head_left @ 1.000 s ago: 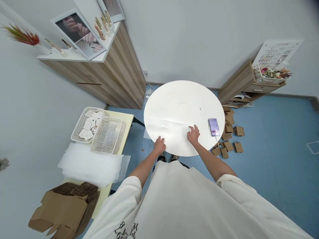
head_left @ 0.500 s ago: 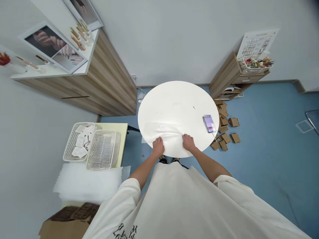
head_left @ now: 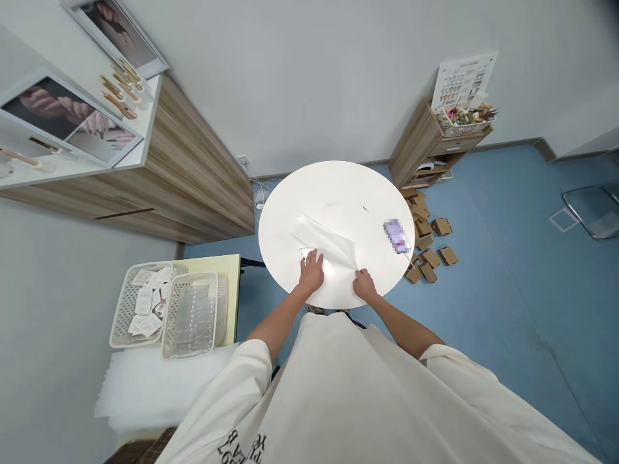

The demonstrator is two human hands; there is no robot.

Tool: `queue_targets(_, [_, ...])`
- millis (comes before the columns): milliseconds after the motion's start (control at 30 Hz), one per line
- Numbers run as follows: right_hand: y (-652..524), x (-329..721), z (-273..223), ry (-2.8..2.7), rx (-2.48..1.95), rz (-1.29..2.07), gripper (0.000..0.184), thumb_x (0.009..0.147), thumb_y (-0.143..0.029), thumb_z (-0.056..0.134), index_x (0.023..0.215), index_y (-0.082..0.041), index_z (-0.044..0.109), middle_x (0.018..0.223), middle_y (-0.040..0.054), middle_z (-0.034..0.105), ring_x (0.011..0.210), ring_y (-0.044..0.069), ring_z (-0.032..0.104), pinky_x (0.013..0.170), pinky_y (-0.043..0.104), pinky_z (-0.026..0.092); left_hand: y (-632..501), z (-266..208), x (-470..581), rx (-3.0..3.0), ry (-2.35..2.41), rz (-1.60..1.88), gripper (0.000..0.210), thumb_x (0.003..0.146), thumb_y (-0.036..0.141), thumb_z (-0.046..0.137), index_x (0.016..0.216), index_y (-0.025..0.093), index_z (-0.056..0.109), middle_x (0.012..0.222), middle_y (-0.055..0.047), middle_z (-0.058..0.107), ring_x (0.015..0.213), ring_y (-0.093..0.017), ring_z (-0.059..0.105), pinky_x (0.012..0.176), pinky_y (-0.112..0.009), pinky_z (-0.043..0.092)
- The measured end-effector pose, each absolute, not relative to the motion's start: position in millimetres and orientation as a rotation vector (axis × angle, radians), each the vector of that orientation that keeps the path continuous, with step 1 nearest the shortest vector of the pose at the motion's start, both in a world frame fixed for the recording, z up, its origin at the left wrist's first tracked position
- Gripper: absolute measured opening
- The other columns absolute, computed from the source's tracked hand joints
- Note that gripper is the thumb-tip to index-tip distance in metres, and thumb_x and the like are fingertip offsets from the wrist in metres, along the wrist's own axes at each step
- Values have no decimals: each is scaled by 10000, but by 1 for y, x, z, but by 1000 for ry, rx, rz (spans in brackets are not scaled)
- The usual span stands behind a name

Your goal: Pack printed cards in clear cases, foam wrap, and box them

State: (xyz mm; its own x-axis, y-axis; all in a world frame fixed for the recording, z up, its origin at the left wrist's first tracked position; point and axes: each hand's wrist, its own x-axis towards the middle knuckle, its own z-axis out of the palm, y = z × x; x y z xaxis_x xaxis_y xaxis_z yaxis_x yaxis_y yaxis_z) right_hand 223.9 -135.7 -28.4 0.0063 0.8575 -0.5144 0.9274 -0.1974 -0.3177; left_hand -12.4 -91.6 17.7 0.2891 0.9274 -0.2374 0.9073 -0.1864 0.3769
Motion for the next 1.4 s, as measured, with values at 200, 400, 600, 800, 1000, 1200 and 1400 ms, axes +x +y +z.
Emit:
queue_targets(200, [-131, 195, -24, 2087, 1875, -988, 393, 952, -145, 391, 1291, -143, 589, 1244, 166, 536, 1117, 274, 530, 910, 337, 423, -101, 0, -35, 2018, 1656, -50, 598, 889, 202, 469, 1480, 185, 381, 1626, -172, 221, 1504, -339, 184, 1190, -549, 166])
queue_targets(400, [-126, 172, -27, 2150, 1734, -978, 481, 962, -162, 391, 1436, -175, 473, 1332, 162, 505, 1172, 282, 499, 953, 357, 412, -102, -12, -55, 1962, 1665, -215, 639, 896, 221, 451, 1518, 195, 306, 1629, -158, 225, 1491, -326, 223, 1167, -502, 233])
queue_targets(600, [-126, 174, -26, 2208, 1777, -854, 505, 955, -157, 374, 1454, -181, 445, 1387, 155, 484, 1197, 274, 486, 969, 359, 403, -92, -15, -69, 1971, 1672, -233, 634, 894, 202, 432, 1513, 171, 298, 1624, -161, 245, 1475, -319, 255, 1150, -484, 270])
queue_targets(800, [-127, 192, -30, 2151, 1819, -700, 568, 911, -194, 445, 1479, -204, 431, 1579, 125, 314, 1382, 318, 319, 1100, 453, 290, -68, -19, -77, 2049, 1675, -168, 592, 834, 99, 447, 1420, 166, 389, 1611, -166, 270, 1476, -303, 256, 1139, -488, 287])
queue_targets(1000, [-134, 191, -35, 1942, 1949, -718, 632, 914, -256, 453, 1534, -221, 336, 1585, 130, 295, 1376, 330, 328, 1076, 449, 326, -47, -27, -79, 2116, 1624, -139, 521, 778, 39, 463, 1284, 162, 474, 1591, -179, 293, 1480, -320, 246, 1141, -520, 276])
queue_targets(1200, [-137, 186, -33, 1899, 1951, -773, 667, 889, -271, 488, 1534, -219, 325, 1593, 129, 270, 1392, 330, 306, 1088, 445, 318, -42, -41, -86, 2217, 1573, -74, 583, 739, 14, 474, 1298, 180, 456, 1537, -187, 365, 1462, -334, 274, 1142, -535, 247])
queue_targets(1400, [-138, 187, -31, 1931, 1978, -775, 610, 905, -251, 472, 1505, -206, 376, 1565, 139, 316, 1354, 324, 353, 1063, 435, 334, -45, -42, -98, 2196, 1551, -88, 492, 754, 81, 546, 1229, 180, 464, 1288, -168, 514, 1268, -315, 463, 1072, -457, 313])
